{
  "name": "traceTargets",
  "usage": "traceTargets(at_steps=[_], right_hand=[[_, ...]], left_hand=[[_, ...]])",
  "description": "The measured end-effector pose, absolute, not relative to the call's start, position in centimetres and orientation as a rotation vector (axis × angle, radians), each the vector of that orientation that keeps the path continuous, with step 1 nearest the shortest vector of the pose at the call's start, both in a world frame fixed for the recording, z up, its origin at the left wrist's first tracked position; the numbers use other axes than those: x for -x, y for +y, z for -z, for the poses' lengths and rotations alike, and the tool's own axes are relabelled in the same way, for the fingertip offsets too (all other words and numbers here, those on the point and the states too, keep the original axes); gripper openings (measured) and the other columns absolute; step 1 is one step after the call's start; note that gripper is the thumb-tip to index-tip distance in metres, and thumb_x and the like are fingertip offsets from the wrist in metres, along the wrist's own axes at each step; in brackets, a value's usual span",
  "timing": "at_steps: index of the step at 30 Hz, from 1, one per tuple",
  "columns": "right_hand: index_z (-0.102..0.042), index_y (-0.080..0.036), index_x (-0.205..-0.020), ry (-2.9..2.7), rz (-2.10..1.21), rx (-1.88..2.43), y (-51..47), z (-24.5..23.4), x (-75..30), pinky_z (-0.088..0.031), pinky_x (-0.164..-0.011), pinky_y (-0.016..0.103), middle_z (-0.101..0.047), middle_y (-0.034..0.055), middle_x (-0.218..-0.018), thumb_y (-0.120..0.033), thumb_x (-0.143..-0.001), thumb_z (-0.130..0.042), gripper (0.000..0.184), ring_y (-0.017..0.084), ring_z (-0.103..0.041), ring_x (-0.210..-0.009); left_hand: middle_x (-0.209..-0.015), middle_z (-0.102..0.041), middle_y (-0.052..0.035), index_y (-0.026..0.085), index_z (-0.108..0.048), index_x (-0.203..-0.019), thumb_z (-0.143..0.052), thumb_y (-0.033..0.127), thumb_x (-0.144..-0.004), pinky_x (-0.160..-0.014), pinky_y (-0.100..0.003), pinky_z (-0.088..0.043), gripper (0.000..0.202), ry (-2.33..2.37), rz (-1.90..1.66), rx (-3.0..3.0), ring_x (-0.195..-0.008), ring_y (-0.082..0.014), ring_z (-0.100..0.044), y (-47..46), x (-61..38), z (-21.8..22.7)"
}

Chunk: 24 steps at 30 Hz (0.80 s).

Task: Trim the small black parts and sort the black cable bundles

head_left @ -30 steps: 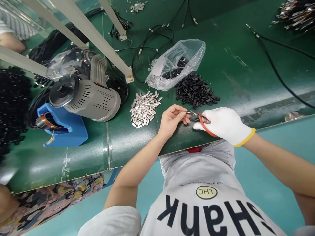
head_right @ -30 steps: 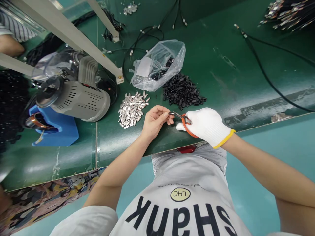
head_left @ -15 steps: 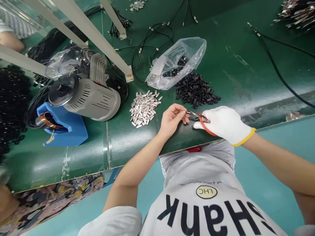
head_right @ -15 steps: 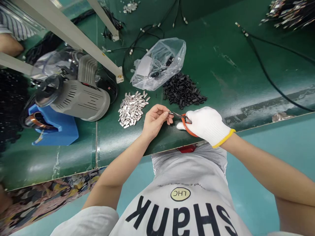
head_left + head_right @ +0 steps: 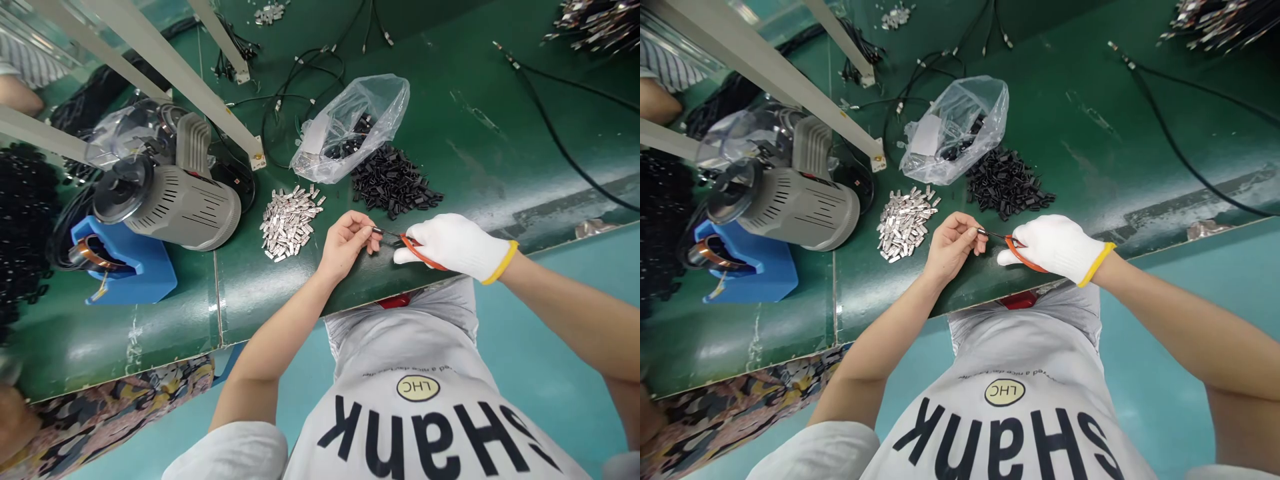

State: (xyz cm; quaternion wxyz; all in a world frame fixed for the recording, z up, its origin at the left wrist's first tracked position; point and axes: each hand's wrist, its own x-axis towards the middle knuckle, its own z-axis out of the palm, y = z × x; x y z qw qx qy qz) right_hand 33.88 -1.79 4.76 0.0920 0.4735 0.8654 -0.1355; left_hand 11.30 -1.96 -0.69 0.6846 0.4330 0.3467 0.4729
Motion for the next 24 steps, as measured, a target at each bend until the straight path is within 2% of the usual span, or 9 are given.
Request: traceTargets(at_steps=[5,8,10,16,21,24], right_hand=[[-0.053,-0.020,-0.063,2.354,1.118,-1.436,-1.2,-5.8,-34.5,-0.030,-0.054,0.029,-0.061,0.0014,-0.053,-0.075,-0.090,-0.048,0.062,0.014,-0.050,-0.046],[-0.058,-0.020,-0.068,2.136,1.534,-1.488,-1.2,-6.0,-34.9,-0.034,-0.053,0.027,-0.063,0.0009,-0.054,-0.074,-0.083,-0.059,0.056,0.013,-0.053,-0.048],[-0.061,-0.019,-0.071,2.050,1.696,-1.487,-1.2,-6.0,-34.9,-0.032,-0.050,0.027,-0.062,0.0009,-0.052,-0.071,-0.080,-0.065,0.053,0.013,-0.050,-0.047],[-0.056,-0.018,-0.067,1.919,2.014,-1.361,-1.2,-6.9,-34.4,-0.022,-0.044,0.026,-0.049,-0.0015,-0.043,-0.063,-0.083,-0.066,0.048,0.010,-0.039,-0.041],[-0.060,-0.018,-0.072,1.903,2.143,-1.223,-1.4,-7.3,-34.5,-0.030,-0.048,0.027,-0.049,-0.0011,-0.044,-0.066,-0.091,-0.056,0.052,0.011,-0.042,-0.044],[-0.060,-0.019,-0.076,2.009,1.964,-1.306,-1.6,-7.3,-34.1,-0.034,-0.052,0.027,-0.054,-0.0003,-0.048,-0.071,-0.091,-0.052,0.055,0.013,-0.046,-0.047]], left_hand=[[-0.078,-0.072,-0.0025,0.017,-0.060,-0.094,-0.075,0.037,-0.088,-0.055,-0.021,-0.046,0.026,0.754,-1.078,-0.951,-0.059,-0.0101,-0.064,-2.2,-11.5,0.3],[-0.077,-0.072,-0.0022,0.017,-0.060,-0.094,-0.076,0.038,-0.088,-0.055,-0.021,-0.046,0.027,0.754,-1.085,-0.944,-0.059,-0.0098,-0.063,-2.3,-11.6,0.1],[-0.077,-0.071,-0.0023,0.017,-0.060,-0.093,-0.076,0.039,-0.088,-0.055,-0.021,-0.045,0.028,0.749,-1.091,-0.945,-0.059,-0.0098,-0.062,-2.3,-11.6,0.0],[-0.078,-0.071,-0.0025,0.018,-0.059,-0.093,-0.076,0.042,-0.087,-0.056,-0.022,-0.045,0.031,0.740,-1.104,-0.953,-0.060,-0.0101,-0.062,-2.4,-11.6,-0.2],[-0.079,-0.071,-0.0025,0.017,-0.059,-0.094,-0.074,0.037,-0.089,-0.057,-0.022,-0.045,0.025,0.696,-1.108,-0.950,-0.061,-0.0100,-0.062,-2.4,-11.5,-0.3],[-0.079,-0.071,-0.0019,0.018,-0.059,-0.093,-0.075,0.037,-0.089,-0.057,-0.022,-0.045,0.026,0.698,-1.111,-0.941,-0.061,-0.0099,-0.062,-2.4,-11.4,-0.3]])
